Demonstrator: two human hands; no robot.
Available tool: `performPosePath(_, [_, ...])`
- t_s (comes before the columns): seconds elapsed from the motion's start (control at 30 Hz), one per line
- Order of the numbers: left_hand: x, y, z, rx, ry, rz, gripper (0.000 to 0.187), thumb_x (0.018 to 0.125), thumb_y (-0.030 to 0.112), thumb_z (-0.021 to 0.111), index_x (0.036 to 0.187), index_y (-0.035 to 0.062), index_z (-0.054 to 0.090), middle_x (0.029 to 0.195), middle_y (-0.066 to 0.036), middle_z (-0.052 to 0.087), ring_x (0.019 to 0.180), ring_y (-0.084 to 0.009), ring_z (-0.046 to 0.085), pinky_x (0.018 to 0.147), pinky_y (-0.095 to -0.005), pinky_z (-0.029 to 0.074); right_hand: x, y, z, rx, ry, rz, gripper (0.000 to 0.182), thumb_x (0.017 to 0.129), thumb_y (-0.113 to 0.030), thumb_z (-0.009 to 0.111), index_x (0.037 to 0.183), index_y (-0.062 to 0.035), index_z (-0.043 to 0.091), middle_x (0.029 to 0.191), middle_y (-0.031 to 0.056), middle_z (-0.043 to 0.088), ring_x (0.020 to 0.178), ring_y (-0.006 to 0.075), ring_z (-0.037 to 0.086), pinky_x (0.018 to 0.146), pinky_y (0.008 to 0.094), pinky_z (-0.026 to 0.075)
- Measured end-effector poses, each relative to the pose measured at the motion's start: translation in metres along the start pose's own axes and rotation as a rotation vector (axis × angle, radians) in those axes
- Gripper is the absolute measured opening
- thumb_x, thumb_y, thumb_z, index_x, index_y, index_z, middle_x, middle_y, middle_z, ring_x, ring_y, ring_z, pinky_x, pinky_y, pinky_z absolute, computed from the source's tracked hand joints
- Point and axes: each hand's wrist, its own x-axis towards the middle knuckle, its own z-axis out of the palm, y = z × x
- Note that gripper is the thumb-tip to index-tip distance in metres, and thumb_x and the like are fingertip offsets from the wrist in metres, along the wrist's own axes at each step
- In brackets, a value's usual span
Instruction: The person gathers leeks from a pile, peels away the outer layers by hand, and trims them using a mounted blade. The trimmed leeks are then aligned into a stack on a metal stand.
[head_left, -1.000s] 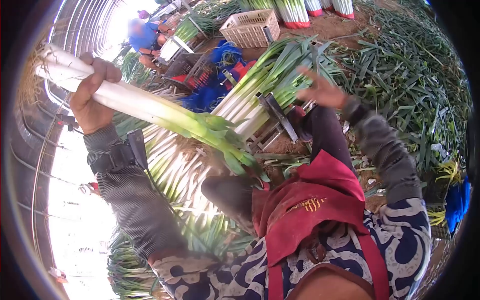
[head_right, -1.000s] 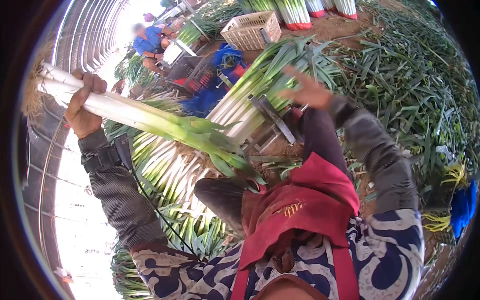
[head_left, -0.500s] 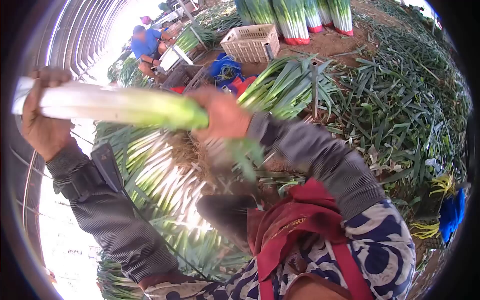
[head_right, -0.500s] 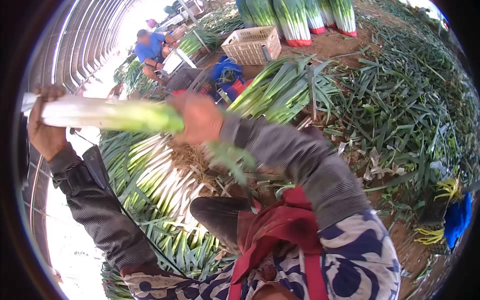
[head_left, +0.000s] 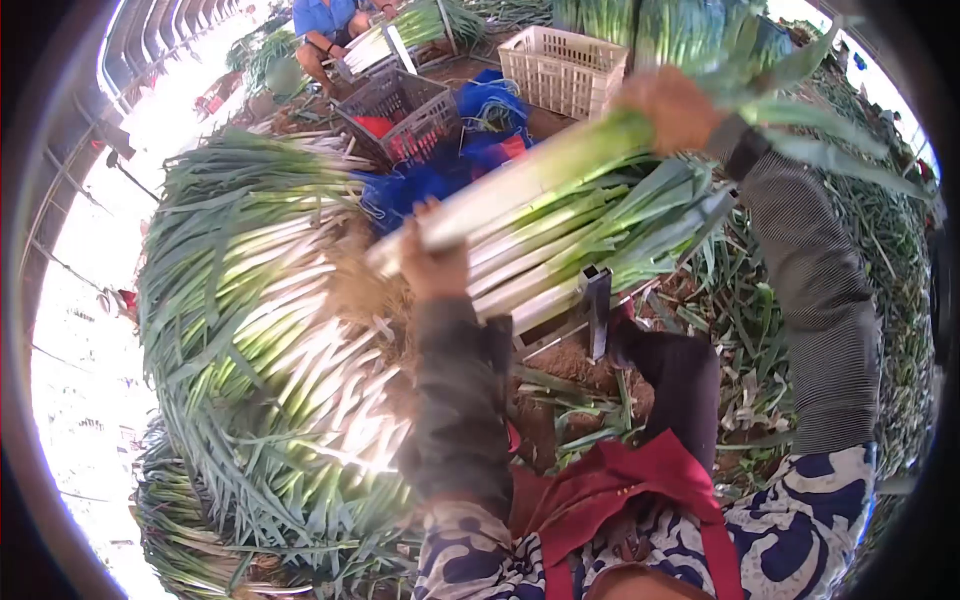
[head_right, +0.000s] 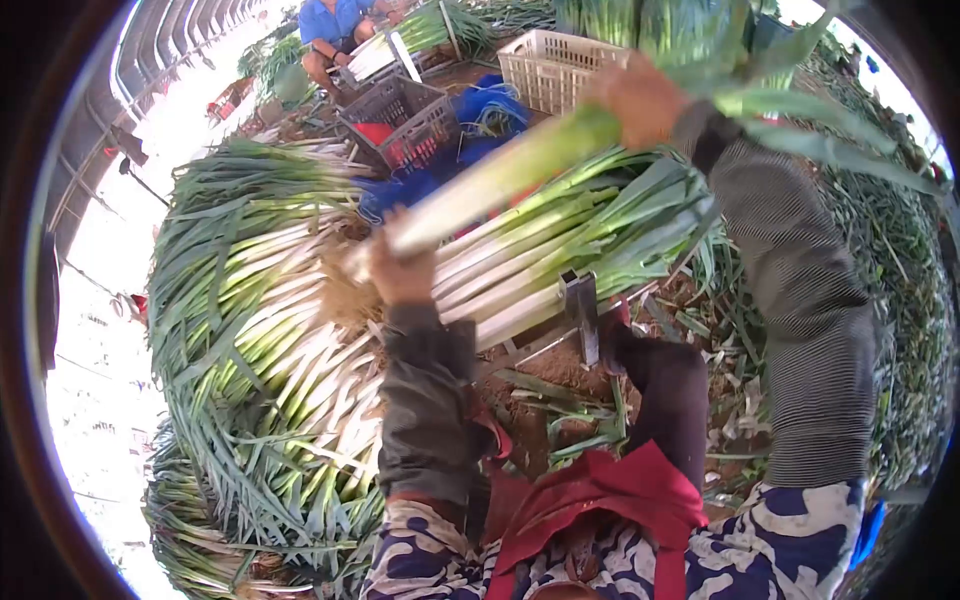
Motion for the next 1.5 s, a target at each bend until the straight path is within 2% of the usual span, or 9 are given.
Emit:
performPosePath(0.17, [0.008, -0.054, -0.187, 0.179, 0.304, -0.344, 0.025, 0.081, 0.014, 0.062, 0.105, 0.0064, 0.057, 0.105, -0.006, 0.058, 0.098, -0.0202, 0.057, 0.089, -0.0394, 0.049, -0.048, -0.025, 0.264, 0.559, -0.304, 0.134, 0.081, 0.054, -0.04, 0.081, 0.127, -0.02, 0.051, 0.121, 0.0076, 0.053, 0.116, 0.0282, 0.048, 0.103, 0.053, 0.026])
performPosePath(0.23, [-0.013, -0.064, -0.168, 0.545, 0.247, -0.059, 0.023, 0.087, 0.019, 0.06, 0.104, 0.0025, 0.058, 0.104, -0.007, 0.059, 0.098, -0.0201, 0.057, 0.094, -0.038, 0.046, -0.053, -0.055, 0.264, 0.379, -0.208, 0.186, 0.073, 0.058, -0.036, 0.079, 0.124, -0.0193, 0.053, 0.121, 0.006, 0.053, 0.114, 0.0279, 0.048, 0.099, 0.048, 0.03])
performPosePath(0.27, [-0.007, -0.057, -0.184, 0.098, 0.3, -0.192, 0.025, 0.087, 0.015, 0.062, 0.107, 0.0012, 0.058, 0.106, -0.008, 0.06, 0.101, -0.0209, 0.057, 0.095, -0.0373, 0.046, -0.054, -0.05, 0.264, 0.493, -0.188, 0.171, 0.066, 0.06, -0.032, 0.078, 0.12, -0.0177, 0.055, 0.12, 0.0057, 0.052, 0.113, 0.028, 0.049, 0.097, 0.0461, 0.032])
performPosePath(0.63, [-0.007, -0.008, -0.183, 0.053, 0.58, -0.297, 0.037, 0.088, 0.027, 0.062, 0.111, -0.001, 0.056, 0.112, -0.013, 0.059, 0.106, -0.0283, 0.055, 0.094, -0.0487, 0.043, -0.031, -0.069, 0.262, 0.681, -0.15, 0.066, 0.041, 0.061, -0.009, 0.072, 0.101, -0.0104, 0.063, 0.109, 0.0081, 0.057, 0.104, 0.03, 0.049, 0.088, 0.0406, 0.042])
performPosePath(0.83, [-0.048, 0.008, -0.175, 0.686, 0.681, -0.239, 0.048, 0.084, 0.029, 0.067, 0.118, -0.0007, 0.049, 0.114, -0.015, 0.055, 0.105, -0.0279, 0.053, 0.089, -0.0483, 0.045, -0.032, -0.068, 0.258, 0.758, -0.14, 0.053, 0.042, 0.062, -0.008, 0.073, 0.104, -0.0091, 0.064, 0.107, 0.0082, 0.058, 0.102, 0.0308, 0.05, 0.09, 0.0402, 0.042])
performPosePath(1.03, [-0.045, 0.033, -0.074, 2.502, 0.038, 0.523, 0.039, 0.075, 0.024, 0.07, 0.11, 0.0083, 0.062, 0.109, -0.011, 0.06, 0.102, -0.0293, 0.055, 0.09, -0.0468, 0.04, -0.003, -0.042, 0.233, 0.734, -0.113, 0.037, 0.041, 0.063, -0.01, 0.074, 0.102, -0.0086, 0.065, 0.105, 0.0063, 0.06, 0.1, 0.03, 0.051, 0.089, 0.0399, 0.043])
performPosePath(1.17, [-0.004, 0.06, -0.107, 2.609, -0.234, 0.081, 0.029, 0.073, 0.021, 0.069, 0.101, 0.0104, 0.067, 0.105, -0.01, 0.063, 0.099, -0.0312, 0.056, 0.087, -0.0444, 0.041, 0.009, -0.019, 0.216, 0.664, -0.136, -0.011, 0.04, 0.065, -0.012, 0.071, 0.105, -0.0086, 0.064, 0.101, 0.0074, 0.059, 0.099, 0.0308, 0.05, 0.086, 0.042, 0.043])
performPosePath(1.3, [0.03, 0.075, -0.13, 2.522, -0.336, 0.122, 0.024, 0.076, 0.021, 0.066, 0.097, 0.0084, 0.066, 0.097, -0.011, 0.063, 0.095, -0.0325, 0.055, 0.084, -0.0434, 0.043, 0.018, -0.029, 0.251, 0.614, -0.217, 0.06, 0.042, 0.072, -0.026, 0.069, 0.112, -0.0145, 0.063, 0.112, 0.005, 0.059, 0.107, 0.0285, 0.05, 0.091, 0.0409, 0.04])
performPosePath(1.5, [0.021, 0.062, -0.14, 2.639, -0.319, -0.152, 0.053, 0.079, 0.031, 0.063, 0.123, 0.0036, 0.051, 0.122, -0.018, 0.053, 0.114, -0.0365, 0.047, 0.096, -0.0475, 0.036, -0.023, -0.065, 0.298, 0.499, -0.252, 0.147, 0.051, 0.083, -0.036, 0.059, 0.131, -0.021, 0.049, 0.137, 0.0055, 0.042, 0.125, 0.0275, 0.038, 0.1, 0.0508, 0.023])
